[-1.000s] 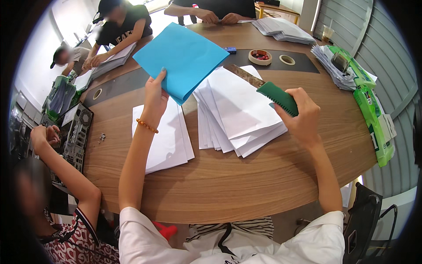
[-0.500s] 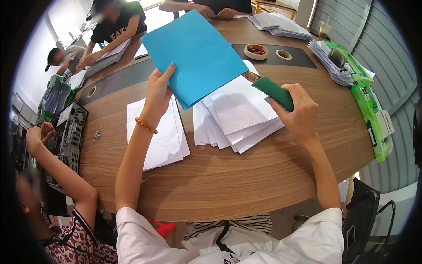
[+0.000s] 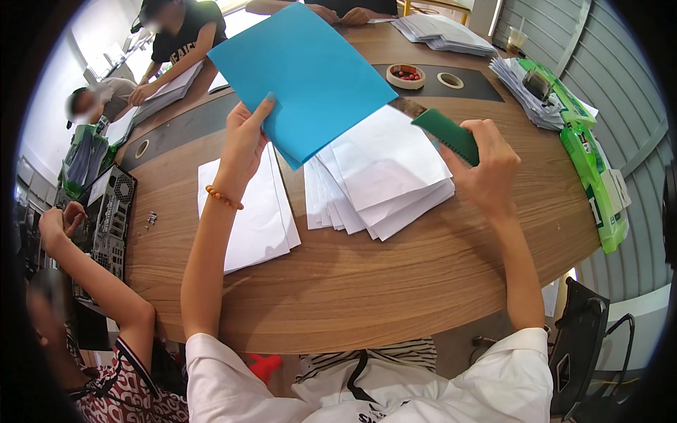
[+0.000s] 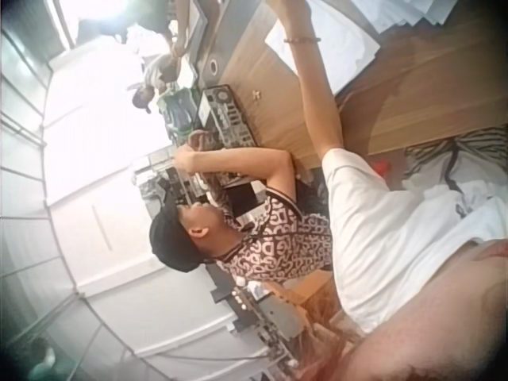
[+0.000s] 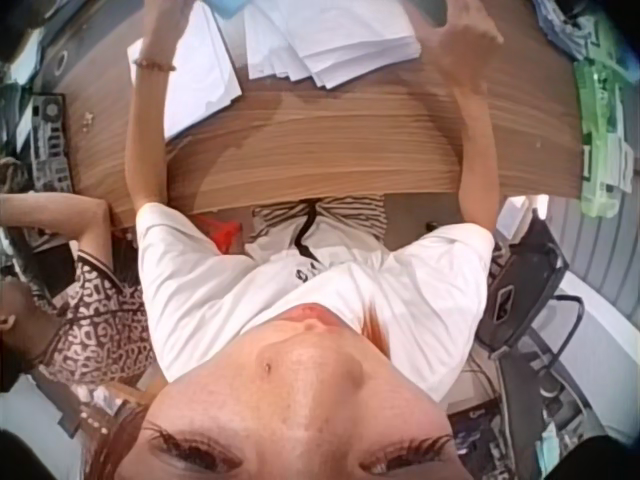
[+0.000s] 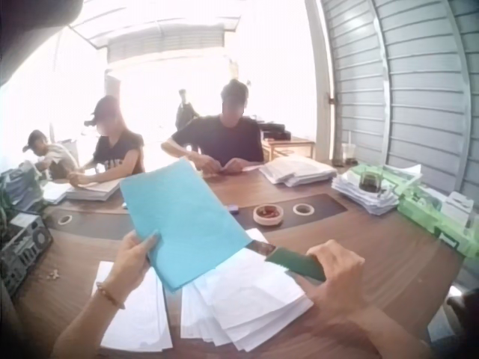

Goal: The person arranges sheets of paper on the table and cuts them along their folds using a utility knife.

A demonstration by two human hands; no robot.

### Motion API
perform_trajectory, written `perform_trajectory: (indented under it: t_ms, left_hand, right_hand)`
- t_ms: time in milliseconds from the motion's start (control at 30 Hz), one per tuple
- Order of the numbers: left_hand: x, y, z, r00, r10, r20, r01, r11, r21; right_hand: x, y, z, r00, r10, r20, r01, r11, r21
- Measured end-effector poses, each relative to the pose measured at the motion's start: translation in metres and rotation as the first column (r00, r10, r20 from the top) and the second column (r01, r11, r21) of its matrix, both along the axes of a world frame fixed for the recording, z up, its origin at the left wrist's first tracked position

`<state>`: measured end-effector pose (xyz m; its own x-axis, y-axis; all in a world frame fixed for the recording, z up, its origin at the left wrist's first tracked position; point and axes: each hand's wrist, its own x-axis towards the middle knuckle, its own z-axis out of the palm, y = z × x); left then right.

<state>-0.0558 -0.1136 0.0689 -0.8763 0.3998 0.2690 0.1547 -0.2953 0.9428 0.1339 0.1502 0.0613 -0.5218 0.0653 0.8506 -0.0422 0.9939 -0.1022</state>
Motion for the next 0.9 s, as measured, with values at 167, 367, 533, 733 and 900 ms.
perform_trajectory:
  t_ms: [167,367,533,733,900]
  left_hand:
    - [-0.007,-0.008,0.000,0.999,0.039,0.015,-0.038,0.999,-0.021]
    - [-0.015,-0.013,-0.008,0.998,-0.009,0.057,0.012,0.999,-0.046]
    - [-0.021,-0.014,-0.012,0.995,-0.085,0.046,0.088,0.993,-0.080]
    - [-0.026,-0.024,-0.006,0.994,-0.095,0.052,0.098,0.994,-0.052]
    - [-0.025,-0.024,-0.010,0.987,-0.141,0.070,0.146,0.987,-0.069]
  right_hand:
    - [0.000,0.003,-0.001,0.999,-0.042,0.016,0.042,0.999,0.024]
    - [0.000,-0.002,-0.004,0.999,0.023,0.046,-0.023,1.000,-0.015]
    - [-0.001,-0.004,-0.005,0.995,0.039,0.093,-0.038,0.999,-0.016]
    - [0.001,0.001,-0.003,0.990,0.053,0.132,-0.042,0.996,-0.080]
    - [-0.001,-0.004,-0.006,0.988,0.092,0.124,-0.084,0.994,-0.067]
